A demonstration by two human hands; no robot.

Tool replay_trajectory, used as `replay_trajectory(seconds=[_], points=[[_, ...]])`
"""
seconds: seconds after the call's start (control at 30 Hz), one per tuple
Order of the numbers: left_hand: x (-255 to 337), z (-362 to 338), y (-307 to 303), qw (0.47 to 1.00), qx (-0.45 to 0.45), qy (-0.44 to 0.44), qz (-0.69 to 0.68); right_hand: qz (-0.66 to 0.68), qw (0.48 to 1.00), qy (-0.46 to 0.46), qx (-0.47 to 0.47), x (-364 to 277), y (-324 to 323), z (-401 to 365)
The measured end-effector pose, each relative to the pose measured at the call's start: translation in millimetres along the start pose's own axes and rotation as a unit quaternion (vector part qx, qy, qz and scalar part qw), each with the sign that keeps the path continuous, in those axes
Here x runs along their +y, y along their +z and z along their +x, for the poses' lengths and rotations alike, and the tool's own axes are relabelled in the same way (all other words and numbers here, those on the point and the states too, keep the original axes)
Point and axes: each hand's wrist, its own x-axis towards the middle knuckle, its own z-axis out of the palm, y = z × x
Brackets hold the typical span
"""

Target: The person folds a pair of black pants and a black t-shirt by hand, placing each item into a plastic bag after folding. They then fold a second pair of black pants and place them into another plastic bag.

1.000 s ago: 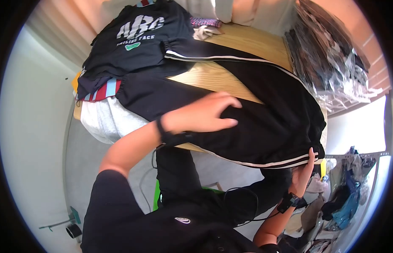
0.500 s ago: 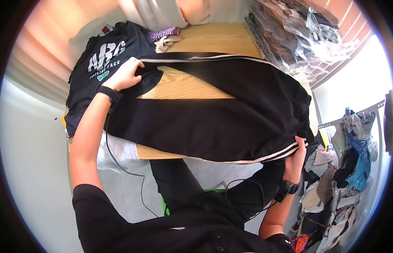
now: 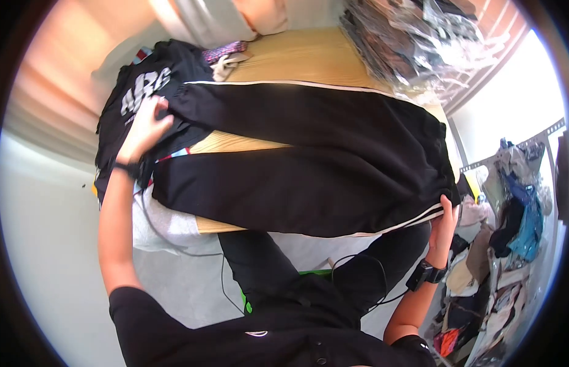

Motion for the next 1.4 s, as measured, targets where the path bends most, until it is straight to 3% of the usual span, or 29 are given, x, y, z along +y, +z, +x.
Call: replay_trajectory(seconds=[0.07,0.13,0.2,0.27,0.3,0.33,0.4,0.43,0.53,0.6,0.67,0.73,0.8,0.83,0.93,0.97,1.0,1.03,1.07,1.1,1.13,1.17,1.2,1.27,1.4], points=[[35.1,-45.1,-14.6,0.986,-0.145,0.055,-0.068,-0.149,0.981,-0.116,0.036,-2.9,-3.9,-3.2],[73.8,-88.6,-26.4,0.958,-0.278,0.072,-0.012,-0.233,0.944,-0.231,0.010,-2.4,-7.1,-2.1],[91.8,-127.3,-18.4,0.945,-0.324,-0.005,0.051,-0.287,0.927,-0.226,-0.084,-9.0,-14.4,-3.3],[84.3,-151.5,2.7,0.963,-0.253,0.021,0.093,-0.349,0.902,-0.205,-0.153,-15.4,-22.2,-0.9],[86.9,-154.1,6.2,0.972,-0.205,0.042,0.104,-0.379,0.872,-0.249,-0.184,-17.5,-25.8,4.0],[76.6,-157.1,8.7,0.972,-0.205,0.037,0.109,-0.342,0.903,-0.178,-0.190,-20.8,-30.9,4.0],[54.7,-162.3,14.3,0.975,-0.159,0.025,0.156,-0.311,0.910,-0.174,-0.210,-27.4,-40.0,6.1],[64.0,-160.2,14.4,0.979,-0.099,0.043,0.174,-0.258,0.935,-0.130,-0.205,-26.6,-55.2,11.2],[47.4,-157.7,4.9,0.981,-0.081,0.039,0.175,-0.054,0.968,-0.077,-0.233,-38.1,-79.0,10.1],[46.4,-151.5,-6.6,0.999,-0.014,-0.004,0.044,0.053,0.959,-0.059,-0.272,-46.8,-85.8,-1.2],[38.5,-144.2,-27.5,0.997,-0.025,-0.068,-0.041,0.027,0.954,-0.091,-0.284,-44.2,-108.9,-3.8],[37.6,-124.9,-40.0,0.984,0.028,-0.019,-0.175,0.001,0.960,-0.117,-0.255,-48.4,-121.6,-11.6],[40.2,-98.7,-49.3,0.959,0.072,-0.026,-0.273,-0.107,0.969,-0.151,-0.166,-55.6,-133.8,-5.9],[45.1,-81.9,-49.5,0.935,0.090,-0.023,-0.342,-0.133,0.960,-0.164,-0.182,-59.3,-141.7,3.5],[27.6,-21.8,-39.4,0.920,0.134,-0.080,-0.359,-0.191,0.946,-0.202,-0.165,-66.6,-141.4,30.0],[20.6,3.0,-30.2,0.931,0.146,-0.071,-0.326,-0.237,0.919,-0.270,-0.162,-74.9,-107.6,26.1],[7.4,27.7,-19.4,0.939,0.141,-0.082,-0.303,-0.276,0.899,-0.300,-0.159,-82.6,-89.2,29.2],[-5.7,47.5,-7.3,0.960,0.142,-0.109,-0.215,-0.220,0.935,-0.243,-0.135,-84.2,-72.3,33.4],[-23.5,66.9,9.1,0.961,0.110,-0.087,-0.236,-0.163,0.963,-0.183,-0.109,-84.0,-60.9,38.4],[-20.0,75.0,24.5,0.964,0.072,-0.105,-0.234,-0.254,0.949,-0.184,-0.043,-72.8,-68.5,58.8],[-36.0,85.1,42.2,0.958,0.017,-0.114,-0.263,-0.265,0.953,-0.148,-0.024,-76.8,-29.6,47.8],[-59.3,95.1,67.3,0.961,0.004,-0.141,-0.238,-0.375,0.908,-0.184,-0.029,-66.5,-33.9,64.7],[-42.9,95.9,68.9,0.965,-0.074,-0.176,-0.181,-0.477,0.849,-0.223,-0.032,-49.3,-38.2,86.6],[-52.3,89.9,96.5,0.983,0.063,-0.132,-0.109,-0.379,0.883,-0.261,-0.092,-20.7,-28.7,86.8],[-39.2,87.1,82.0,0.985,-0.005,-0.156,-0.080,-0.289,0.932,-0.209,-0.068,-21.3,-20.1,77.3]])
